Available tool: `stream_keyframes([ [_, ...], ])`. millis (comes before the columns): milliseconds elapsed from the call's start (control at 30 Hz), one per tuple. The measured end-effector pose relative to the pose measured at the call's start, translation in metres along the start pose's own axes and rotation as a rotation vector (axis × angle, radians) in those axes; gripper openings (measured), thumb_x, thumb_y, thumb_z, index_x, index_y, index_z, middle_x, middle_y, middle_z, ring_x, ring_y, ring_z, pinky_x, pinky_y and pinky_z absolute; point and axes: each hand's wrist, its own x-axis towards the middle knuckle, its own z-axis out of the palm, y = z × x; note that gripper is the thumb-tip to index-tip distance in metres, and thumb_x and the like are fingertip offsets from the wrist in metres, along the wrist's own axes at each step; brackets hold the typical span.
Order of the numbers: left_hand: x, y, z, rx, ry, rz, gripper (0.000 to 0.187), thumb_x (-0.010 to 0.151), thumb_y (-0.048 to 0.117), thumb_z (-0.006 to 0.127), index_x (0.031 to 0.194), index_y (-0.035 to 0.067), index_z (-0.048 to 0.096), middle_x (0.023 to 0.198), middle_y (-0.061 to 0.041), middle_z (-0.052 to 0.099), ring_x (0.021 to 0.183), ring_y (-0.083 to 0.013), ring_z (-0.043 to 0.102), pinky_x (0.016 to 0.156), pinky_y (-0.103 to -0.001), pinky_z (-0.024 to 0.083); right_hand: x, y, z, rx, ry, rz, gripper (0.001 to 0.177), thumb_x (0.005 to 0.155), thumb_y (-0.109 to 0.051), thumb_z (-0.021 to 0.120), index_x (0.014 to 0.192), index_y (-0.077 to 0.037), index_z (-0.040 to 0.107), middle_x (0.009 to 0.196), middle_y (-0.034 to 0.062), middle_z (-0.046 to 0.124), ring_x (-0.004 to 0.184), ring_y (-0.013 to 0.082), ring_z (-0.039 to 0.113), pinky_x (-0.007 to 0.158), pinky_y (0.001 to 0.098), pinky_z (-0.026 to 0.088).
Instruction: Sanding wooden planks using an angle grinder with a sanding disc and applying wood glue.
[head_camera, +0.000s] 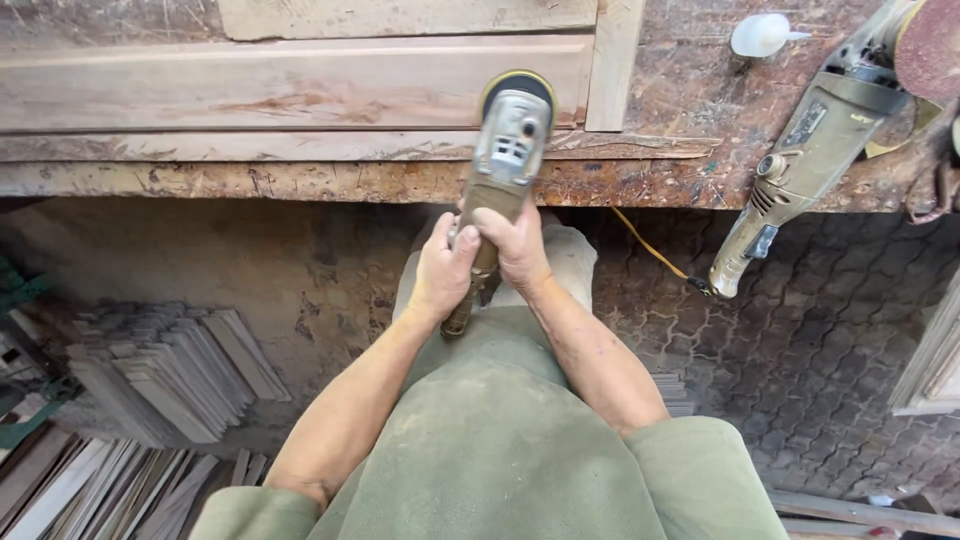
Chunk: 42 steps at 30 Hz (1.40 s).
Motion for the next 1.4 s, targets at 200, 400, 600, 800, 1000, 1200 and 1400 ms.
stream_keyframes([
  [200, -0.001, -0.031, -0.025, -0.012, 0.026, -0.018, 0.051, 0.1, 0.056, 0.048, 0.119, 0.012, 0.063, 0.096, -0.014, 0.068, 0.095, -0.0224, 0.065, 0.086, -0.044, 0.054, 0.001, 0.064, -0.01, -0.084, -0.039, 0.026, 0.055, 0.077, -0.023, 0.089, 0.124, -0.01, 0.063, 0.105, 0.0057, 0.073, 0.094, 0.0116, 0.065, 0.085, 0.0371, 0.059],
  [400, 0.003, 0.007, 0.021, 0.006, -0.059, -0.07, 0.065, 0.09, 0.053, 0.067, 0.129, 0.001, 0.058, 0.107, -0.025, 0.07, 0.109, -0.0382, 0.069, 0.098, -0.051, 0.052, -0.008, 0.036, -0.044, -0.085, 0.029, -0.016, 0.045, 0.088, -0.022, 0.078, 0.126, -0.008, 0.058, 0.107, 0.0092, 0.071, 0.098, 0.013, 0.065, 0.086, 0.0385, 0.06],
  [600, 0.003, -0.017, -0.022, 0.019, 0.004, -0.064, 0.052, 0.097, 0.057, 0.053, 0.113, 0.009, 0.062, 0.096, -0.02, 0.068, 0.097, -0.0255, 0.066, 0.087, -0.047, 0.053, 0.004, 0.058, -0.014, -0.107, -0.031, -0.028, 0.051, 0.084, -0.026, 0.084, 0.127, -0.011, 0.06, 0.109, 0.0059, 0.072, 0.098, 0.0116, 0.064, 0.089, 0.0378, 0.058],
  [800, 0.005, 0.026, 0.009, 0.032, -0.098, -0.141, 0.063, 0.085, 0.056, 0.067, 0.121, 0.005, 0.063, 0.111, -0.026, 0.069, 0.113, -0.042, 0.067, 0.099, -0.051, 0.052, -0.01, 0.025, -0.032, -0.144, 0.06, -0.037, 0.04, 0.09, -0.025, 0.074, 0.123, -0.008, 0.058, 0.109, 0.0074, 0.07, 0.098, 0.0139, 0.064, 0.09, 0.0402, 0.057],
  [1000, 0.0, -0.001, -0.053, 0.054, 0.099, -0.091, 0.055, 0.096, 0.04, 0.055, 0.13, -0.003, 0.056, 0.113, -0.037, 0.064, 0.114, -0.0494, 0.064, 0.098, -0.057, 0.049, 0.011, 0.083, 0.022, -0.231, -0.047, 0.019, 0.051, 0.082, -0.026, 0.088, 0.119, -0.005, 0.06, 0.106, 0.0163, 0.072, 0.093, 0.021, 0.067, 0.087, 0.0442, 0.057],
  [1200, 0.004, 0.021, -0.037, 0.051, 0.063, -0.036, 0.045, 0.096, 0.038, 0.061, 0.127, 0.005, 0.062, 0.103, -0.027, 0.071, 0.103, -0.0423, 0.07, 0.086, -0.052, 0.056, 0.01, 0.031, 0.01, -0.219, -0.038, 0.138, 0.034, 0.086, -0.014, 0.068, 0.117, 0.001, 0.069, 0.102, 0.0102, 0.075, 0.083, 0.0179, 0.069, 0.077, 0.03, 0.057],
  [1400, 0.014, 0.061, -0.02, 0.073, -0.185, -0.202, 0.069, 0.077, 0.075, 0.061, 0.127, 0.028, 0.063, 0.11, -0.014, 0.075, 0.114, -0.0328, 0.07, 0.1, -0.046, 0.055, -0.003, 0.018, -0.001, -0.135, 0.162, -0.076, 0.041, 0.093, -0.028, 0.068, 0.125, -0.003, 0.062, 0.107, 0.0149, 0.071, 0.091, 0.0172, 0.067, 0.085, 0.0404, 0.058],
])
